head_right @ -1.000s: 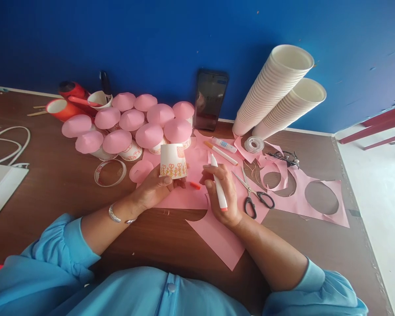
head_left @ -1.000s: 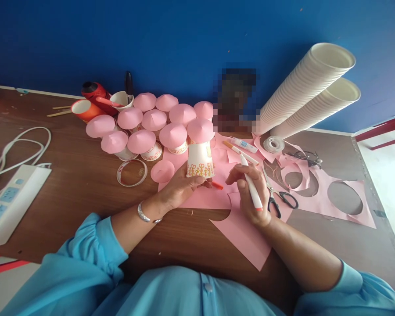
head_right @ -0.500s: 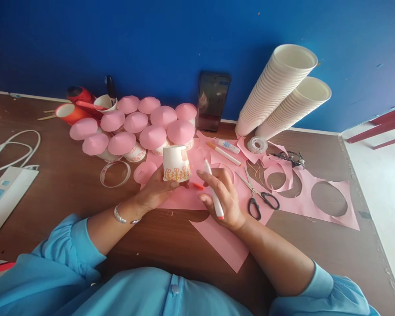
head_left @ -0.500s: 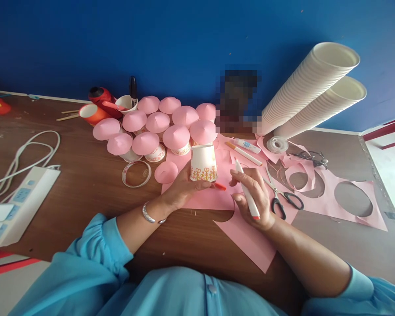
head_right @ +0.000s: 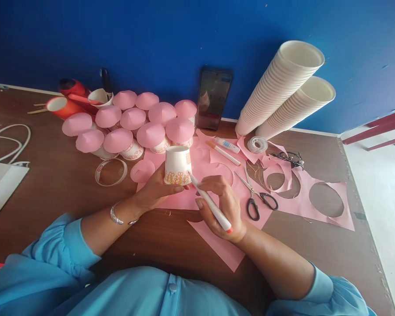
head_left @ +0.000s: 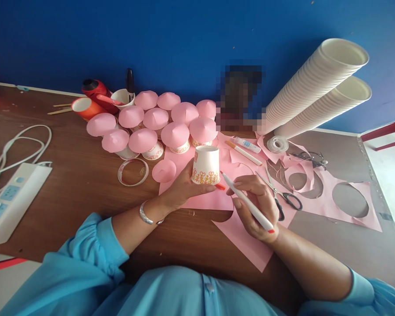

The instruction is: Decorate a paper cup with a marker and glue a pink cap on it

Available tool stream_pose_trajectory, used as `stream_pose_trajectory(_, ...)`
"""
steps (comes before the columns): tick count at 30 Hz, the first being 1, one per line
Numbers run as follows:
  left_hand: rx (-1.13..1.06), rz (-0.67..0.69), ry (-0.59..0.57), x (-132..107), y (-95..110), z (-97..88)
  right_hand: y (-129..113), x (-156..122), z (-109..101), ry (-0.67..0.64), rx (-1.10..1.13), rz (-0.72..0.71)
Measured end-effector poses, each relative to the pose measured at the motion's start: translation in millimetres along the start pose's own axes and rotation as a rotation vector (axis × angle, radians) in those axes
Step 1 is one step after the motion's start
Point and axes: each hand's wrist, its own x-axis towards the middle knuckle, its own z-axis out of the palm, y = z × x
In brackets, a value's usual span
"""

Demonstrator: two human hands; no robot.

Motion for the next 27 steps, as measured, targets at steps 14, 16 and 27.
stream_pose_trajectory(14,0.011,-0.048,0.030,-1,0,-0.2,-5,1,-5,-0.074,0.000,-0.047)
stream_pose_trajectory(16,0.018,-0.052,0.025,-1,-1,-1.5,-1,-1,-3,-0.050,-0.004,-0.088)
stream_pose_trajectory(27,0.114,0.106,0.079,-3,0,-0.1,30,-1,8,-0.169,-0.448,-0.094)
